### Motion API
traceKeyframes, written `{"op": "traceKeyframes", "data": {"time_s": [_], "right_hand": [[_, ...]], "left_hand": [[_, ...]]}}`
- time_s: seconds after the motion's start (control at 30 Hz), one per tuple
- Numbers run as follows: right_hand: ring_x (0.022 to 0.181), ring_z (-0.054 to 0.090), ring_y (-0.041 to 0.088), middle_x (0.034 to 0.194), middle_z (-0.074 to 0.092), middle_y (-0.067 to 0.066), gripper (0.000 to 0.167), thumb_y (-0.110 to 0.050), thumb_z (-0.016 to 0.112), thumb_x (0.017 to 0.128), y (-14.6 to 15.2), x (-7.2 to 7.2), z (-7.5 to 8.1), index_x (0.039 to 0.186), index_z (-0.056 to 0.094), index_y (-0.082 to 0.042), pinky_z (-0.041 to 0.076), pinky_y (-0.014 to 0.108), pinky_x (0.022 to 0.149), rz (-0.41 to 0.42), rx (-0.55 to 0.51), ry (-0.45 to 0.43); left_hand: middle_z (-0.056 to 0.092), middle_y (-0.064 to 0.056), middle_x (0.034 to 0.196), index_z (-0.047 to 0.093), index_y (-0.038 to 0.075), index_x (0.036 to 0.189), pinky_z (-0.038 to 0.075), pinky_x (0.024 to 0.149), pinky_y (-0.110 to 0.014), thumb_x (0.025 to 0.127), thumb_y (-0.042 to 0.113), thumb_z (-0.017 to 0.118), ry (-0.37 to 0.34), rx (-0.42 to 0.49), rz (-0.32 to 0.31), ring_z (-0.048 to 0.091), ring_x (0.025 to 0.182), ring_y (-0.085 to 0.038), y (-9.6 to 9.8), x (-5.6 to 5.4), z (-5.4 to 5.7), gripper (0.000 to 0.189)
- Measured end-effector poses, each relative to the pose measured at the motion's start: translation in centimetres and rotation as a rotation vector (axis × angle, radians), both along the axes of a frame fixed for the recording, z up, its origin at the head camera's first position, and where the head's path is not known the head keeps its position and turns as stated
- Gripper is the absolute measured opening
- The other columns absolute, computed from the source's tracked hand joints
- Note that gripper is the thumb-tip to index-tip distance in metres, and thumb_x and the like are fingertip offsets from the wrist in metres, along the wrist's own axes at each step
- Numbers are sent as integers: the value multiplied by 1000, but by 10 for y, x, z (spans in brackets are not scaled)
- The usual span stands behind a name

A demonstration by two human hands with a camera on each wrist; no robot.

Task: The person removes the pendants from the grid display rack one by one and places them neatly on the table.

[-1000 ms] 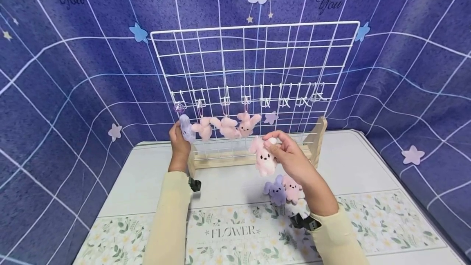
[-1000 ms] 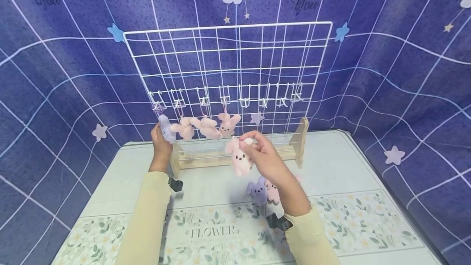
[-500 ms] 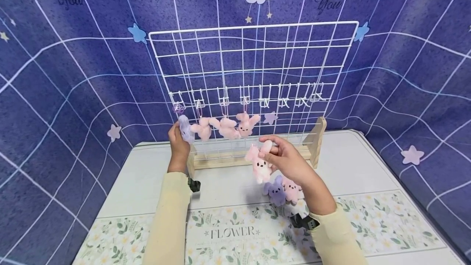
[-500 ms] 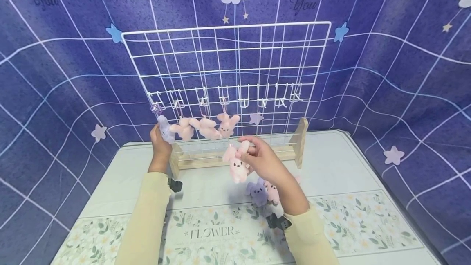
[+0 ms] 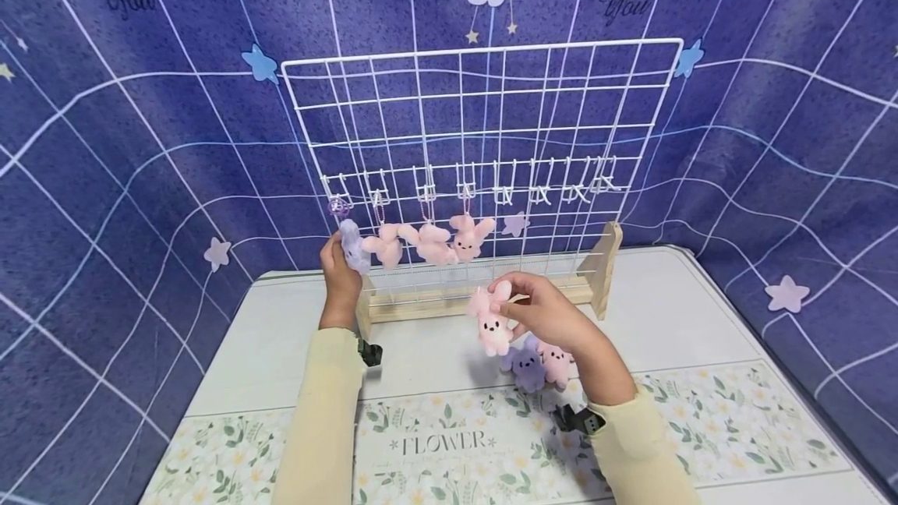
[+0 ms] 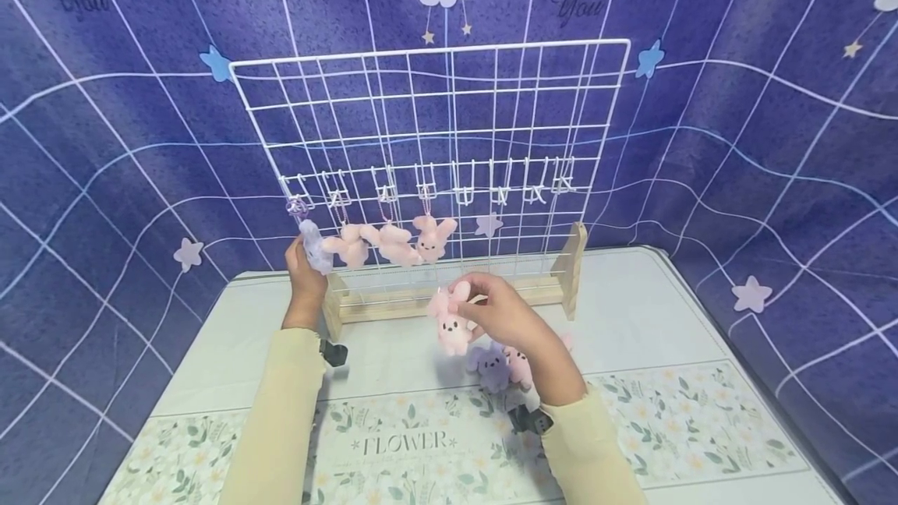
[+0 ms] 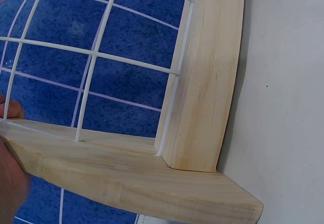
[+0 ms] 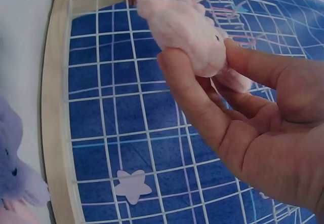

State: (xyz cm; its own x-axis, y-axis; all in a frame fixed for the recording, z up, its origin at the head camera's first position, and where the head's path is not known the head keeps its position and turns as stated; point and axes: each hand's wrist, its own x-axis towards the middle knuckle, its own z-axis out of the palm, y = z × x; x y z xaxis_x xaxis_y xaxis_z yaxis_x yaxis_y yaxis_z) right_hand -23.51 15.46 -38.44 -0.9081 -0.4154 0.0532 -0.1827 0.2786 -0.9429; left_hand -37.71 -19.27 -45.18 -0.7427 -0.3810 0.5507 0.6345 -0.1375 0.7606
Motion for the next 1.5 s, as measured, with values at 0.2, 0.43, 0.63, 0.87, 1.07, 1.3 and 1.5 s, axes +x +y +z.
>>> {"op": "traceKeyframes", "data": {"time_s": [0.2,0.43,0.63,0.87,1.07,1.3,1.5], "right_hand": [[84,64,18,97,66,11,19,-7,67,100,2,-7,-10,116,63,3,62,36,69,10,87,2],[72,60,17,83,65,3,17,-3,70,95,1,-15,-24,110,64,2,58,34,65,74,151,-21],[64,60,18,77,61,1,20,-1,73,93,-1,-19,-32,111,64,3,52,28,59,111,211,-73],[60,59,17,79,63,3,20,1,76,91,-3,-23,-39,109,65,3,59,38,62,116,270,-86],[59,59,16,82,65,4,21,4,75,91,-5,-24,-44,109,66,2,58,35,61,132,305,-117],[59,57,15,81,59,3,19,6,75,89,-9,-26,-52,106,66,1,59,33,60,126,341,-120],[64,51,13,78,55,0,18,8,76,86,-12,-29,-59,101,67,1,47,26,59,119,362,-70]], "left_hand": [[69,17,82,71,25,96,53,76,-13,109,10,36,22,-20,-30,62,77,3,1,1,2,41],[68,18,82,70,27,94,52,76,-12,109,10,36,18,-21,-10,61,77,4,3,0,3,40],[69,18,81,71,26,94,53,75,-13,109,10,37,20,-7,-24,63,77,4,3,-1,1,41],[68,17,80,71,25,94,53,74,-13,109,10,36,24,-16,-20,62,75,3,2,1,1,42],[68,18,80,71,26,95,52,75,-12,109,4,31,9,-18,-28,61,76,4,0,2,2,48],[66,17,79,70,25,93,52,75,-13,108,1,31,10,-4,-47,60,75,3,0,4,4,48],[68,17,81,71,25,95,52,75,-12,109,9,34,31,-19,-23,62,76,3,-1,1,1,43]]}}
